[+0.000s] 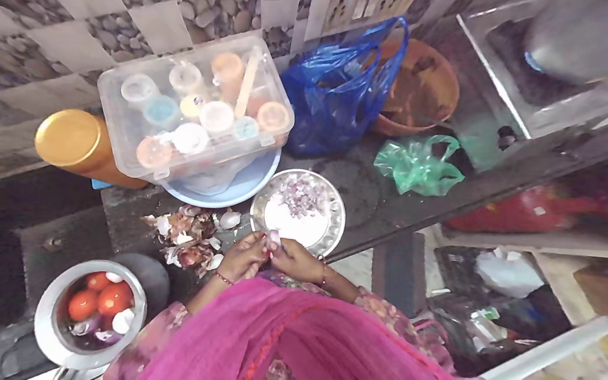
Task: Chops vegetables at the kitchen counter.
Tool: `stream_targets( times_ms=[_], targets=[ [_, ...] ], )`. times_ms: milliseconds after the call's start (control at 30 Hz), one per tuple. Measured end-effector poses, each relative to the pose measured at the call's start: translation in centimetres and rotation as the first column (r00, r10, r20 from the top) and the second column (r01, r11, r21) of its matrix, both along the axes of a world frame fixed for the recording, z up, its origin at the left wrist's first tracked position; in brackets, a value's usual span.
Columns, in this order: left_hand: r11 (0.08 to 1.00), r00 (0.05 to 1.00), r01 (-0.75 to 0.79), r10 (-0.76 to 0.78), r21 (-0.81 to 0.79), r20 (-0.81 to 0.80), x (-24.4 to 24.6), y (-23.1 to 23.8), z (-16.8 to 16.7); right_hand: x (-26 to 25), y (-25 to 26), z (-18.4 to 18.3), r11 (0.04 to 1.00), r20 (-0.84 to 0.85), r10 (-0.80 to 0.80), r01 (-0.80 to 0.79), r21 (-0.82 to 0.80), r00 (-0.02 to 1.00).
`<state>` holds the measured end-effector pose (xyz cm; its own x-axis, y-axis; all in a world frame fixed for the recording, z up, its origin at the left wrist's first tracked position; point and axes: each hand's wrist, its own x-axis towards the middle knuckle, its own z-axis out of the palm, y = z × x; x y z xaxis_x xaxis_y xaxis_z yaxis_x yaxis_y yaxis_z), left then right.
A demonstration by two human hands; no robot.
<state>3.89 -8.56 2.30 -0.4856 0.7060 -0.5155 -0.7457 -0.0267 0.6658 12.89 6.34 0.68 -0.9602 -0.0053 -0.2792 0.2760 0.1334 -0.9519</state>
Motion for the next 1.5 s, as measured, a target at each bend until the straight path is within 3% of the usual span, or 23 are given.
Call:
stream_targets(
  times_ms=[167, 333, 467, 533, 600, 733, 800, 967, 1200, 1500],
  targets=[
    [0.996, 1.000, -0.028, 0.028, -0.082, 0.008, -0.5, 0.7, -0.3, -0.5, 0.1, -0.5, 0.998, 0.122, -0.025, 0.032, -0.055, 0.992],
    [0.996, 1.000, -0.007, 0.007, -0.085, -0.007, -0.7, 0.5, 0.0, -0.7, 0.3, -0.1, 0.968, 0.259, -0.002, 0.067, -0.241, 0.966],
    [0.999, 0.999, -0.043, 0.042, -0.016, -0.020, -0.9, -0.2, -1.1, -0.3, 1.3, -0.6, 0.788, 0.265, 0.093, 0.091, -0.608, 0.960],
    [0.997, 0.998, -0.055, 0.057, 0.056, -0.039, -1.0, -0.5, -1.5, 0.1, 2.0, -1.2, 0.704, 0.224, 0.110, 0.083, -0.705, 0.968],
    [0.994, 0.997, -0.039, 0.046, 0.101, -0.064, -1.0, -0.5, -1.6, 0.2, 2.1, -0.7, 0.757, 0.201, -0.001, 0.133, -0.640, 0.979],
    [0.979, 0.996, -0.017, 0.035, 0.205, -0.085, -0.7, 0.8, -1.6, -0.1, 1.7, 0.6, 0.910, 0.067, -0.268, 0.276, -0.310, 0.961],
    [0.974, 0.991, 0.029, 0.001, 0.224, -0.133, -1.0, 1.5, -1.5, -0.1, 1.8, 0.9, 0.908, 0.001, -0.351, 0.341, -0.245, 0.936],
    [0.994, 0.949, 0.113, -0.106, 0.008, -0.297, -1.9, 3.7, -0.4, 0.1, 3.4, 1.9, 0.863, -0.034, -0.483, 0.469, -0.189, 0.875],
    [0.931, 0.938, 0.263, -0.185, 0.252, -0.294, -3.5, 6.1, -1.5, 0.5, 5.6, 1.2, 0.882, 0.016, -0.416, 0.408, -0.235, 0.909],
    [0.919, 0.899, 0.338, -0.251, 0.205, -0.358, -4.5, 8.3, -2.1, -0.3, 6.7, 1.6, 0.922, 0.070, -0.303, 0.311, -0.231, 0.950]
  ],
)
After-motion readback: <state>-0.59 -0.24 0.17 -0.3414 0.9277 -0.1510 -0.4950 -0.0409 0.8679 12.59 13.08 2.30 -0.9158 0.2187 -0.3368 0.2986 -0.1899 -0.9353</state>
